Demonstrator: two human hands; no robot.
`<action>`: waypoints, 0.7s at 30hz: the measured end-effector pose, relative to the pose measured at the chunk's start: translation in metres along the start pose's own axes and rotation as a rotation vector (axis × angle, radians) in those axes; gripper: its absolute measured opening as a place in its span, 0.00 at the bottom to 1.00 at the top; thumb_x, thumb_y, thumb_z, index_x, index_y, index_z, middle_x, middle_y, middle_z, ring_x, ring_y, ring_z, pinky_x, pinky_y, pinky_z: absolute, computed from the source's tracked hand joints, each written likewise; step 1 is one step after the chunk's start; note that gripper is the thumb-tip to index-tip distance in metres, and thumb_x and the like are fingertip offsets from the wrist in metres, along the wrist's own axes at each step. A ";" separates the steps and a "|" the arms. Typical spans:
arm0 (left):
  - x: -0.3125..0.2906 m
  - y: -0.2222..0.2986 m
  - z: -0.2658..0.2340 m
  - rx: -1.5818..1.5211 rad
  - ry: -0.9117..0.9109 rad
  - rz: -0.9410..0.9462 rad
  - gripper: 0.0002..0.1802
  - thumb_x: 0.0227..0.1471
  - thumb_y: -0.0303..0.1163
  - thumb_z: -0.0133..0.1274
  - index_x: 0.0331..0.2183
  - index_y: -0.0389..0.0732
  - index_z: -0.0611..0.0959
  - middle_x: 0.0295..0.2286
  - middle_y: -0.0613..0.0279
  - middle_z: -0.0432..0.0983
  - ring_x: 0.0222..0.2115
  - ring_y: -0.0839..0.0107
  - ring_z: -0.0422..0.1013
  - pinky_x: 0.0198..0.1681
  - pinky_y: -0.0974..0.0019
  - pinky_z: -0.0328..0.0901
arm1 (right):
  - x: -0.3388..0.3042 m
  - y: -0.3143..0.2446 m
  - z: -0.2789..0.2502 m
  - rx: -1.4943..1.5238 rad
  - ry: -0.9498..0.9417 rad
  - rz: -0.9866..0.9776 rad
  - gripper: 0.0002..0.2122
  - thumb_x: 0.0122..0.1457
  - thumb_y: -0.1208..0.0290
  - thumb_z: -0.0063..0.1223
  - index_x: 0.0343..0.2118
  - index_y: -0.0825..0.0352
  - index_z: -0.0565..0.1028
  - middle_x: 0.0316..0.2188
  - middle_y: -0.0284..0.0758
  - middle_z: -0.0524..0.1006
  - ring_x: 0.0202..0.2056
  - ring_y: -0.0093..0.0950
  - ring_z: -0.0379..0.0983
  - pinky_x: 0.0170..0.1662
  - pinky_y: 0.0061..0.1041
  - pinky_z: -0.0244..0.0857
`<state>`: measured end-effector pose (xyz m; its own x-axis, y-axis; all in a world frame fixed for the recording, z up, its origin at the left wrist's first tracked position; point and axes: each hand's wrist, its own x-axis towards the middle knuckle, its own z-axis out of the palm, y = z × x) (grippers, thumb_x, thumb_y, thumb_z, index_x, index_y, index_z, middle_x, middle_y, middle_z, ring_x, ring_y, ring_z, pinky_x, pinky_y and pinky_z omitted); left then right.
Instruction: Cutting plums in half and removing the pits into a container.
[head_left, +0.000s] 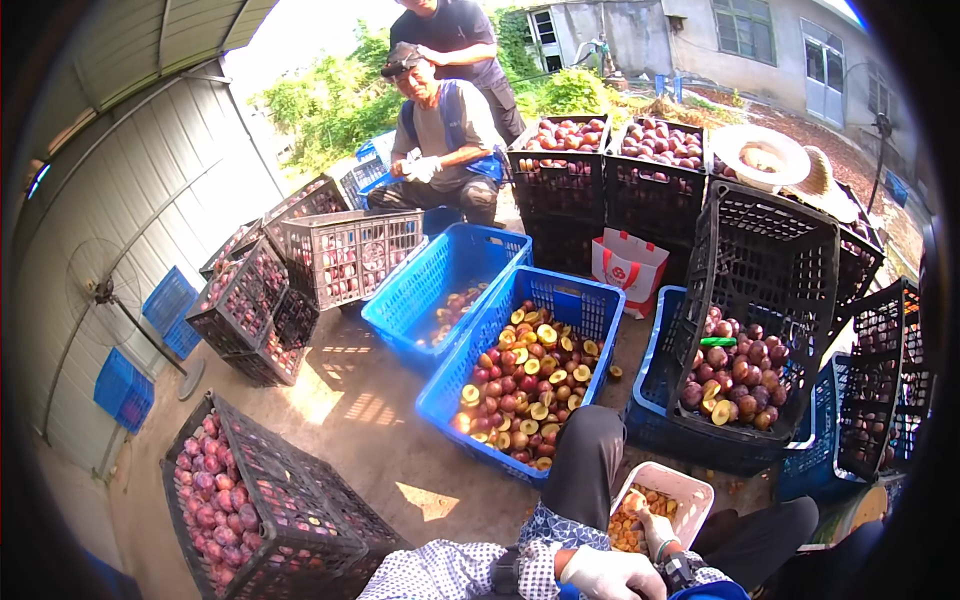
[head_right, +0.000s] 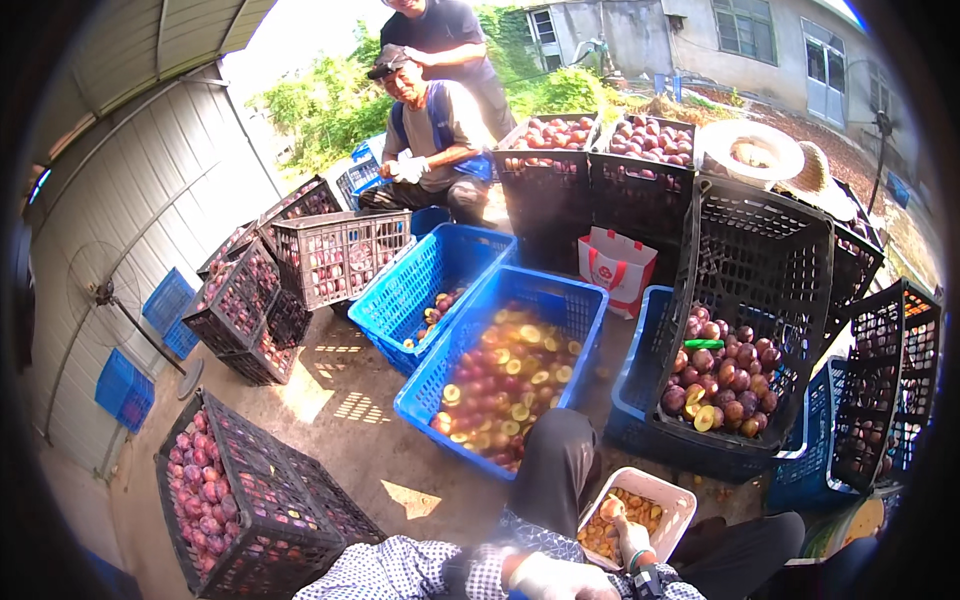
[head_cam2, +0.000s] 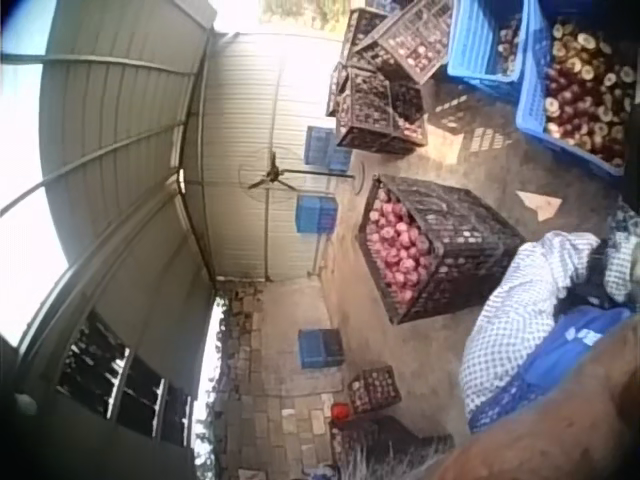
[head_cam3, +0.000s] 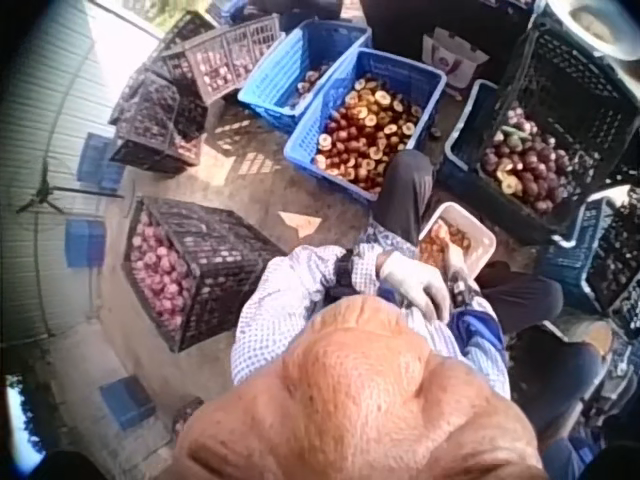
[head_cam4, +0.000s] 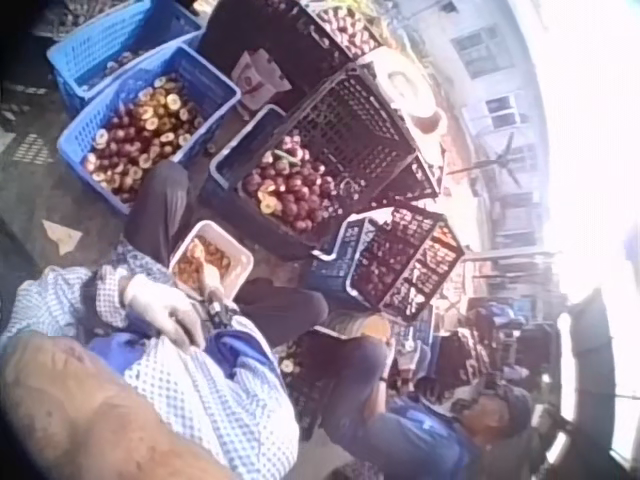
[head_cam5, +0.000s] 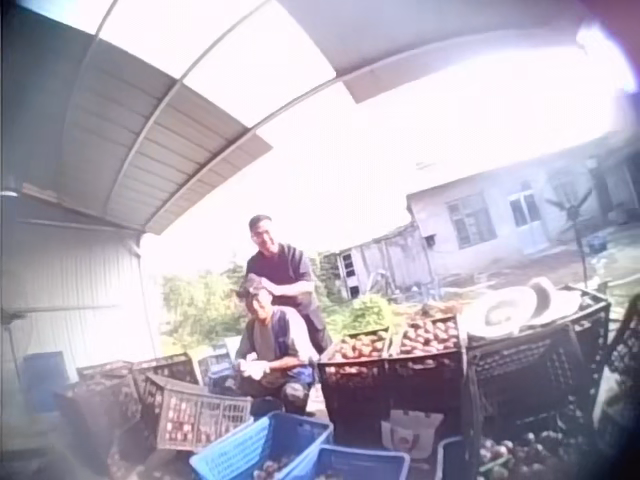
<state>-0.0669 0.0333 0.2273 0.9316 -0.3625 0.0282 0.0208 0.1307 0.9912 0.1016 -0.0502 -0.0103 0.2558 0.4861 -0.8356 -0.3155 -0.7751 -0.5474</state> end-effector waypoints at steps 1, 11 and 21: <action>0.005 -0.002 0.001 0.011 0.003 0.023 0.13 0.56 0.33 0.60 0.40 0.34 0.85 0.38 0.52 0.82 0.41 0.61 0.77 0.48 0.60 0.69 | 0.003 0.004 -0.009 -0.018 0.020 -0.025 0.25 0.63 0.46 0.47 0.27 0.69 0.76 0.13 0.30 0.63 0.11 0.24 0.58 0.16 0.28 0.52; 0.013 0.000 -0.007 0.026 0.024 -0.167 0.13 0.57 0.32 0.59 0.41 0.35 0.85 0.38 0.55 0.82 0.41 0.66 0.77 0.47 0.63 0.70 | 0.001 0.000 0.001 -0.056 0.017 -0.056 0.23 0.64 0.47 0.48 0.31 0.68 0.78 0.14 0.29 0.66 0.13 0.23 0.59 0.18 0.26 0.54; 0.058 0.106 0.002 0.564 0.041 0.839 0.17 0.54 0.37 0.59 0.41 0.35 0.84 0.38 0.48 0.80 0.38 0.54 0.76 0.41 0.56 0.69 | 0.071 0.027 -0.001 -0.416 0.017 -0.384 0.23 0.65 0.51 0.44 0.31 0.70 0.80 0.25 0.39 0.80 0.28 0.33 0.77 0.36 0.30 0.70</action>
<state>-0.0117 0.0239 0.3340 0.5786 -0.3203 0.7501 -0.8112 -0.1302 0.5702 0.1119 -0.0372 -0.0840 0.2965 0.7610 -0.5770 0.1892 -0.6390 -0.7456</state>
